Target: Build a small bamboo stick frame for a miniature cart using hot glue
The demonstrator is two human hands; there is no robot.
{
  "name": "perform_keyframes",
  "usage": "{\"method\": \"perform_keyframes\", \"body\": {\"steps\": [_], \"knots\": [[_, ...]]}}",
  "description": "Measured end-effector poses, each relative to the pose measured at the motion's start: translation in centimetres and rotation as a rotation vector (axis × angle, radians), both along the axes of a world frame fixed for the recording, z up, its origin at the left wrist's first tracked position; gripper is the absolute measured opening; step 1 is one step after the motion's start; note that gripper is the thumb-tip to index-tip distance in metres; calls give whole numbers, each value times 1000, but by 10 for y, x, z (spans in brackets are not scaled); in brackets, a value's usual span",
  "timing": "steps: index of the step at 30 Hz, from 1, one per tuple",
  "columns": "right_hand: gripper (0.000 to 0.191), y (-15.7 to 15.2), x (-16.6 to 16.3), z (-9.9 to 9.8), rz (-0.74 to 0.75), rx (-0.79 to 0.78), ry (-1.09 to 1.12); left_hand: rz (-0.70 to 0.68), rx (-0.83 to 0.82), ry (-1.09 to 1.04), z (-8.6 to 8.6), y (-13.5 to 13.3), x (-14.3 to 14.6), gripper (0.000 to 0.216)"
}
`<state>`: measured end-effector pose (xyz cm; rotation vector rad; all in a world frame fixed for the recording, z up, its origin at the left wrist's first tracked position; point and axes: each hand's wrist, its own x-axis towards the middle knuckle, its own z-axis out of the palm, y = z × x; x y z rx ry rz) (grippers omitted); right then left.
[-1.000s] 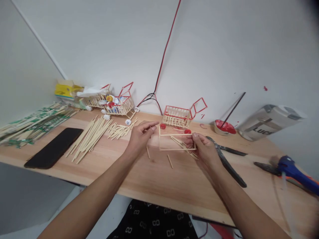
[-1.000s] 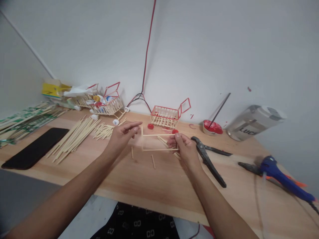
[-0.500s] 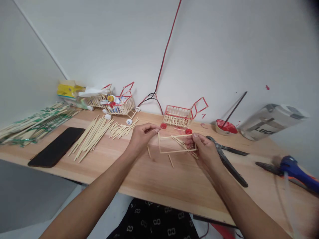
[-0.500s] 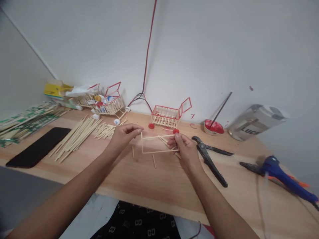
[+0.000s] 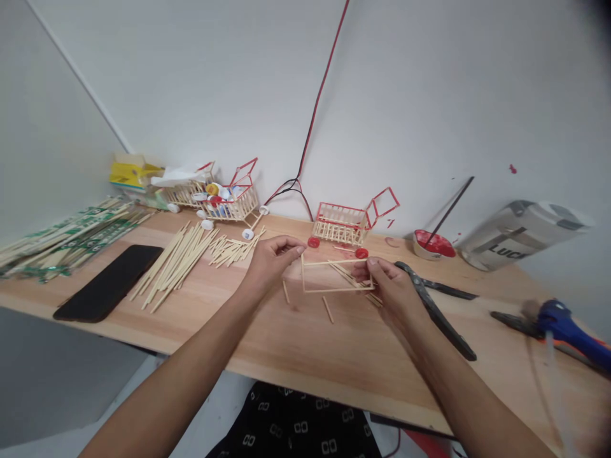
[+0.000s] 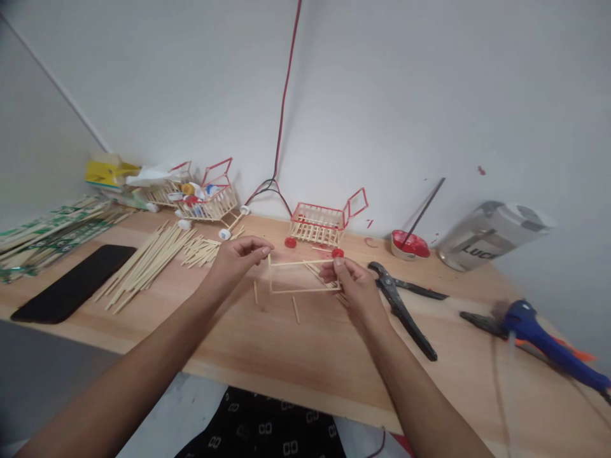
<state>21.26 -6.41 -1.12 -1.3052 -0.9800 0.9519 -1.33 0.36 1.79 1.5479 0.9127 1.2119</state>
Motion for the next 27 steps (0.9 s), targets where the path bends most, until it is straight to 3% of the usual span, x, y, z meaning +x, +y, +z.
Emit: {"method": "perform_keyframes", "body": {"steps": [8, 13, 27], "knots": [[41, -4, 0, 9, 49, -63, -156, -54, -105, -39, -7, 6, -3, 22], [38, -3, -2, 8, 87, -92, -73, -127, -192, -39, -12, 14, -9, 26], [49, -3, -7, 6, 174, -132, -53, -108, -229, -7, -17, 39, -28, 27]]}}
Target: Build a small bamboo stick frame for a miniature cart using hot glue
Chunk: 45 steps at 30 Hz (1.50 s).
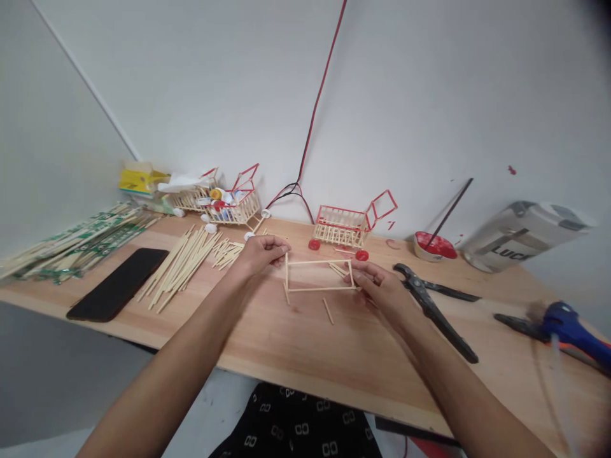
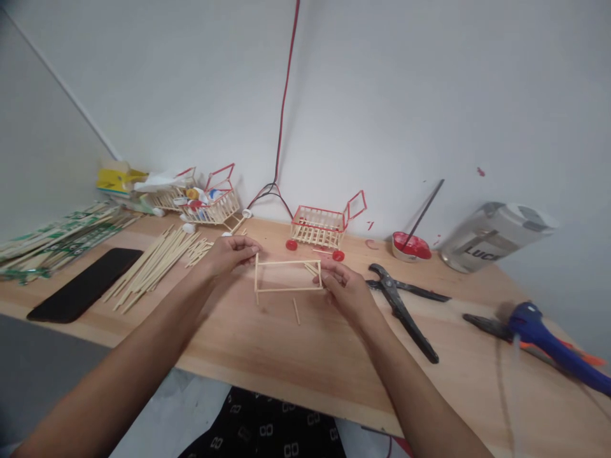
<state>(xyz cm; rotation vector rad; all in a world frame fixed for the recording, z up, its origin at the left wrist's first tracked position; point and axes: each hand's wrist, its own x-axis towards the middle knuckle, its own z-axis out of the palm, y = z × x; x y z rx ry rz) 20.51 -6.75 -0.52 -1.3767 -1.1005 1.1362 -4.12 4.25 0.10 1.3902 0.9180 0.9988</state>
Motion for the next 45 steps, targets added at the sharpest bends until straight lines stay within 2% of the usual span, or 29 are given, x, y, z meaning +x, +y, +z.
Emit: {"method": "perform_keyframes", "body": {"steps": [8, 16, 20, 25, 33, 37, 41, 45], "knots": [[37, 2, 6, -7, 29, 52, -74, 2, -38, 57, 9, 10, 11, 20], [34, 8, 7, -9, -3, 45, -12, -128, -88, -53, 10, 17, 13, 24], [33, 8, 4, -8, 1, 28, 73, -182, -42, -76, 6, 14, 6, 22], [36, 8, -1, -8, 21, 28, 170, -220, -86, -90, 7, 7, 4, 22], [38, 3, -4, 4, -63, 27, 165, -302, -168, -143, 12, -4, 11, 21], [34, 2, 1, 3, -71, 23, 220, -294, -52, -84, 14, -5, 8, 24], [32, 1, 5, 4, -66, -9, 297, -393, 65, -23, 17, -9, 9, 34], [35, -1, 5, 8, -55, -49, 329, -424, 102, -3, 18, -15, 15, 26]]}}
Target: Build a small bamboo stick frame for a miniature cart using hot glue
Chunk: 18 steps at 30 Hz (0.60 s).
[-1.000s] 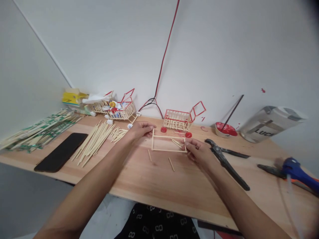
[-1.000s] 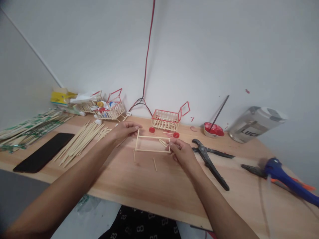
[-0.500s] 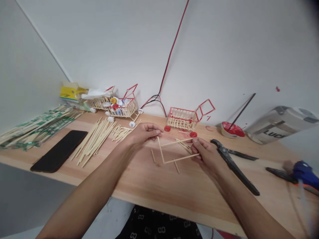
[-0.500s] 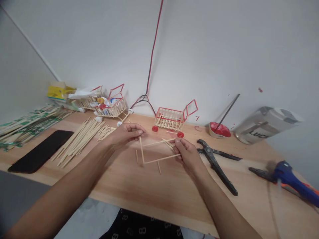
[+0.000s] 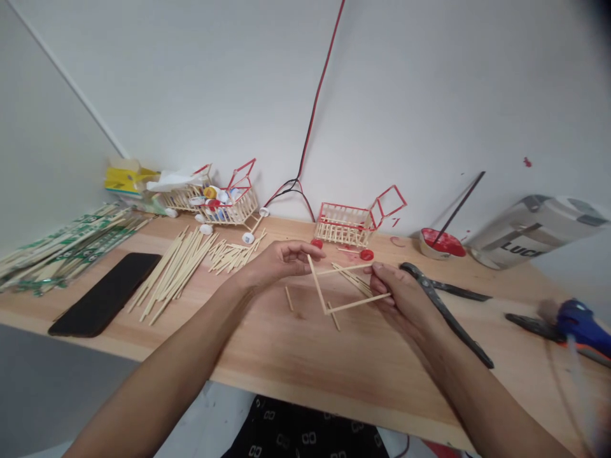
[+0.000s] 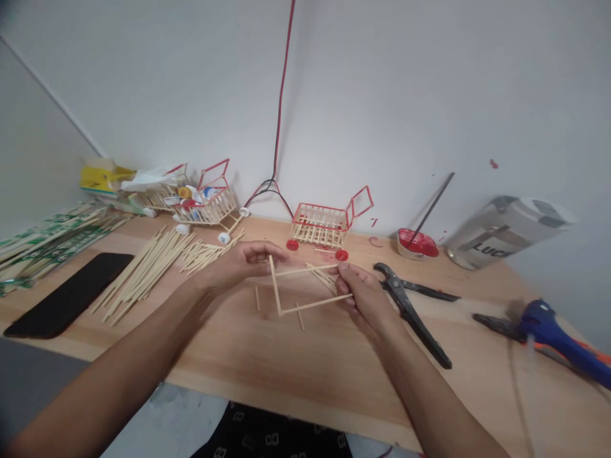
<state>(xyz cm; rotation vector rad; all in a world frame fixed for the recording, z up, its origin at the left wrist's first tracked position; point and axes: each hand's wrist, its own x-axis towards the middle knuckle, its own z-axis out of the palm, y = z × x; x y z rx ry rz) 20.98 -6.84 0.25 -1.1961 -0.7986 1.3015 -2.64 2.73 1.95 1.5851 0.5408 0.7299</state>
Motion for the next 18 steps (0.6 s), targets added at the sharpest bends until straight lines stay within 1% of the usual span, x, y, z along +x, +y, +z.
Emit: {"method": "perform_keyframes", "body": {"steps": [3, 7, 9, 14, 18], "knots": [[35, -1, -1, 1, 14, -9, -6, 62, -13, 17, -2, 0, 3, 14], [33, 0, 2, -1, 14, 15, 26, 139, -37, -36, -4, 3, 2, 17], [32, 1, 4, -1, -11, 27, 34, 153, -83, -122, -3, 5, 0, 18], [33, 3, 9, 1, -111, 14, 31, 215, -278, -403, 2, 12, -6, 22], [34, 3, 10, 2, -131, 14, 53, 269, -363, -567, 6, 18, -12, 20]]}}
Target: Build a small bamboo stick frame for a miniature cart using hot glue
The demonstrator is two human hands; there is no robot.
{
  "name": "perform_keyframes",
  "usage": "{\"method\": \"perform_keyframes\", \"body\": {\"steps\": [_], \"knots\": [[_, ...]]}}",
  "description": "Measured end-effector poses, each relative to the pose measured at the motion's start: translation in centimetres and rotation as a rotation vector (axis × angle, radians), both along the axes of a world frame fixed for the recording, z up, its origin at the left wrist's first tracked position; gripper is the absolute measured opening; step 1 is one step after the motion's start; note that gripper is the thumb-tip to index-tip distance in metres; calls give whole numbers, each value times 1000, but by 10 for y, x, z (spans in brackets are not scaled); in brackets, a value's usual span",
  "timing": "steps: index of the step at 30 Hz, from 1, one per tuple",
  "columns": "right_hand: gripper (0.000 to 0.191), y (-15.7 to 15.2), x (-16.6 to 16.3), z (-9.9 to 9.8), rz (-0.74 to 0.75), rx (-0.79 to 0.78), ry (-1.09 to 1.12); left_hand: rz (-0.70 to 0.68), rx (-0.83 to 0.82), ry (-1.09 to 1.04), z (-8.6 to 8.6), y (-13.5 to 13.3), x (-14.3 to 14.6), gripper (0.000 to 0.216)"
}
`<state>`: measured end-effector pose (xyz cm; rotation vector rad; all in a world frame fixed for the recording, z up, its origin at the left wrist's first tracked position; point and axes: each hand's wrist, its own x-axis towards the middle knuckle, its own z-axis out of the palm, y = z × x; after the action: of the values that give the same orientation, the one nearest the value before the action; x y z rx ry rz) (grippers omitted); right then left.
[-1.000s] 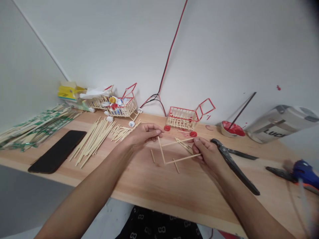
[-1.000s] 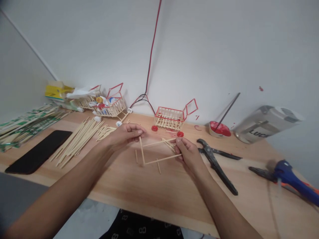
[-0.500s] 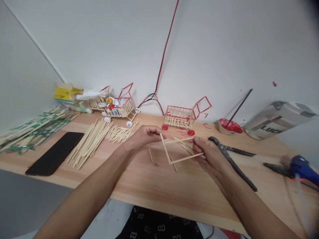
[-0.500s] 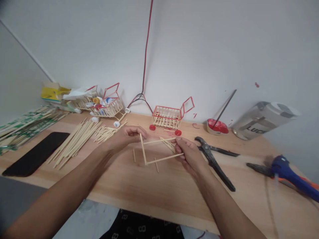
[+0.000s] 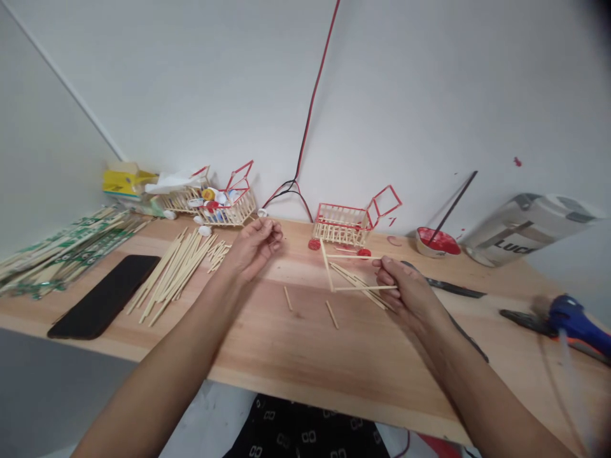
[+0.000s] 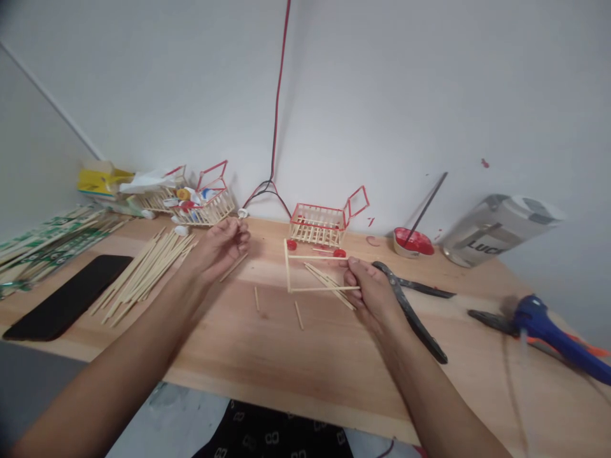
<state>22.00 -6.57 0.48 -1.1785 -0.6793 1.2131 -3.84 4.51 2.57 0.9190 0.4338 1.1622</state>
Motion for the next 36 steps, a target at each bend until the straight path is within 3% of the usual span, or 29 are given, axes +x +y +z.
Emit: {"method": "perform_keyframes", "body": {"steps": [8, 13, 19, 24, 26, 29, 33, 36], "knots": [[31, -1, 0, 2, -6, 8, 6, 208, -97, -128, 1, 8, -6, 18], [29, -2, 1, 4, 50, 19, 40, 222, -137, -167, 2, 8, -8, 26], [28, -3, 10, 10, 8, 49, 26, 250, -102, -21, -2, 11, -13, 29], [28, -3, 13, 11, -54, 70, 43, 348, 51, 149, -9, 11, -7, 35], [28, -2, 11, 8, -44, 63, 47, 275, 86, 210, -12, 4, 3, 33], [28, -2, 3, 3, -3, 57, 44, 41, 127, 318, -17, -13, 21, 23], [30, -3, -8, 1, 20, 62, 36, -318, 184, 303, -24, -36, 44, 71], [31, -3, -14, 2, 40, 59, 39, -518, 172, 266, -27, -47, 55, 75]]}}
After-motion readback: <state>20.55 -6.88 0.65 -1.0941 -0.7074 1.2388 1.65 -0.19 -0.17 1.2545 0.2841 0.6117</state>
